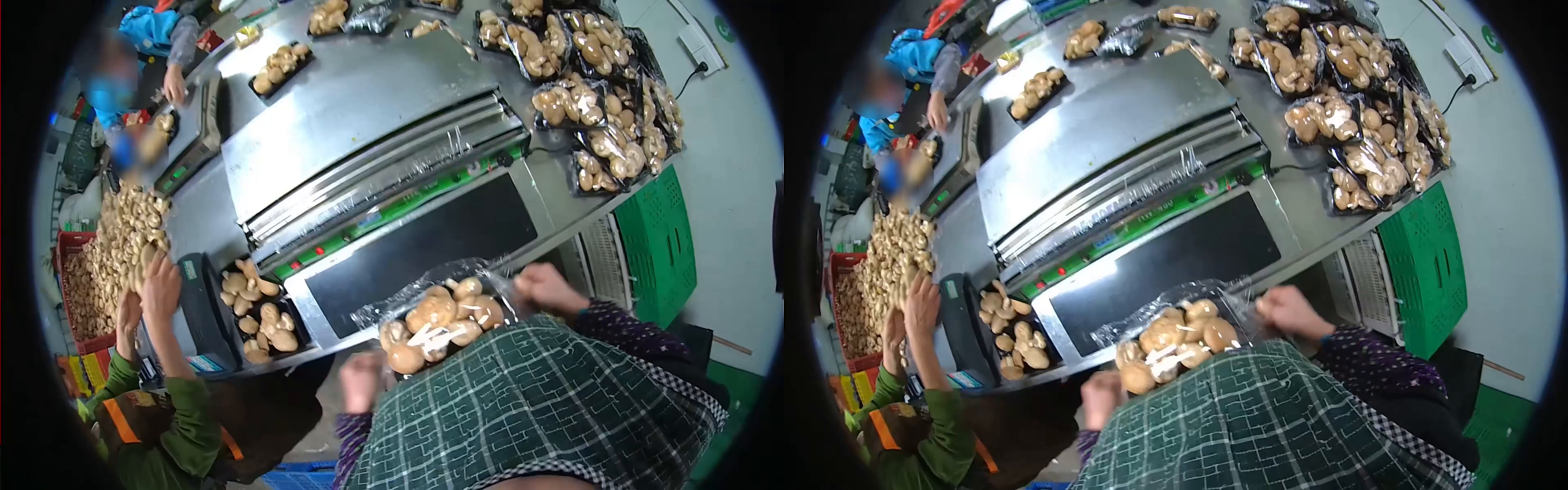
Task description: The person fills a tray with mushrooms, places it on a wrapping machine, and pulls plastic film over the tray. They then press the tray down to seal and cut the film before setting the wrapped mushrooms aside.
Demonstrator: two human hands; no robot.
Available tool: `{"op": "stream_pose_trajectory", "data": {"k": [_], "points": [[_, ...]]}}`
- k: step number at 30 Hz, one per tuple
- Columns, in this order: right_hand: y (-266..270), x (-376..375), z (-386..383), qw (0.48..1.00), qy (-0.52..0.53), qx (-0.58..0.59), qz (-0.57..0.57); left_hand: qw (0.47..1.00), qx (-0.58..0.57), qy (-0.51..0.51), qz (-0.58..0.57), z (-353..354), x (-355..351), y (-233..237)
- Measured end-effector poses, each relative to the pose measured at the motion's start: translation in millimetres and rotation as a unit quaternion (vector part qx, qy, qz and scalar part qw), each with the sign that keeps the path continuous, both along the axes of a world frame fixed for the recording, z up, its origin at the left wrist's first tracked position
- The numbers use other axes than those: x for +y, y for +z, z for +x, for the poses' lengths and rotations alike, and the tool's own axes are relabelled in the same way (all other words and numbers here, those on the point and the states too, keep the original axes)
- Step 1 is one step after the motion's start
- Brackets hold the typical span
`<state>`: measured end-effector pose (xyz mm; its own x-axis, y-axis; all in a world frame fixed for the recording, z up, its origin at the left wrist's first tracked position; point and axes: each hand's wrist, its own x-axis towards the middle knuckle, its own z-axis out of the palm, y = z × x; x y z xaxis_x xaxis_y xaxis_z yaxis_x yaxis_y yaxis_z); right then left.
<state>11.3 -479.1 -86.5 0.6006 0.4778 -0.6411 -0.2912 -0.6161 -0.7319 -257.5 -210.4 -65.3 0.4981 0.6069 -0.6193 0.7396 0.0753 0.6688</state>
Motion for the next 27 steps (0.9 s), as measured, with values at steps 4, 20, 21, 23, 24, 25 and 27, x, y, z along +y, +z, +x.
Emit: {"op": "stream_pose_trajectory", "data": {"k": [4, 20, 21, 23, 24, 25, 27], "points": [[-52.8, 45.0, -29.1, 0.957, 0.140, -0.009, 0.256, 0.928, -0.255, 0.023, -0.272, 65.9, -37.5, -58.3], [39.5, 38.9, -23.0, 0.791, -0.187, 0.425, 0.399, 0.656, -0.256, -0.067, -0.707, 112.2, -12.1, 42.5], [51.9, 40.4, -20.9, 0.841, -0.137, 0.305, 0.426, 0.667, -0.234, -0.033, -0.706, 117.7, -13.1, 47.1], [70.6, 39.7, -13.3, 0.938, -0.010, -0.056, 0.343, 0.763, -0.346, -0.100, -0.537, 155.9, -17.8, 63.5], [79.9, 48.0, -7.2, 0.961, -0.043, -0.043, 0.271, 0.855, -0.382, -0.167, -0.310, 161.5, -6.0, 32.7], [81.5, 52.1, 2.1, 0.958, -0.094, -0.046, 0.267, 0.878, -0.411, -0.182, -0.163, 161.3, 5.8, 25.6], [35.0, 48.2, 54.1, 0.844, -0.324, 0.055, 0.424, 0.901, -0.414, -0.128, -0.002, 164.0, 30.8, 47.1]]}}
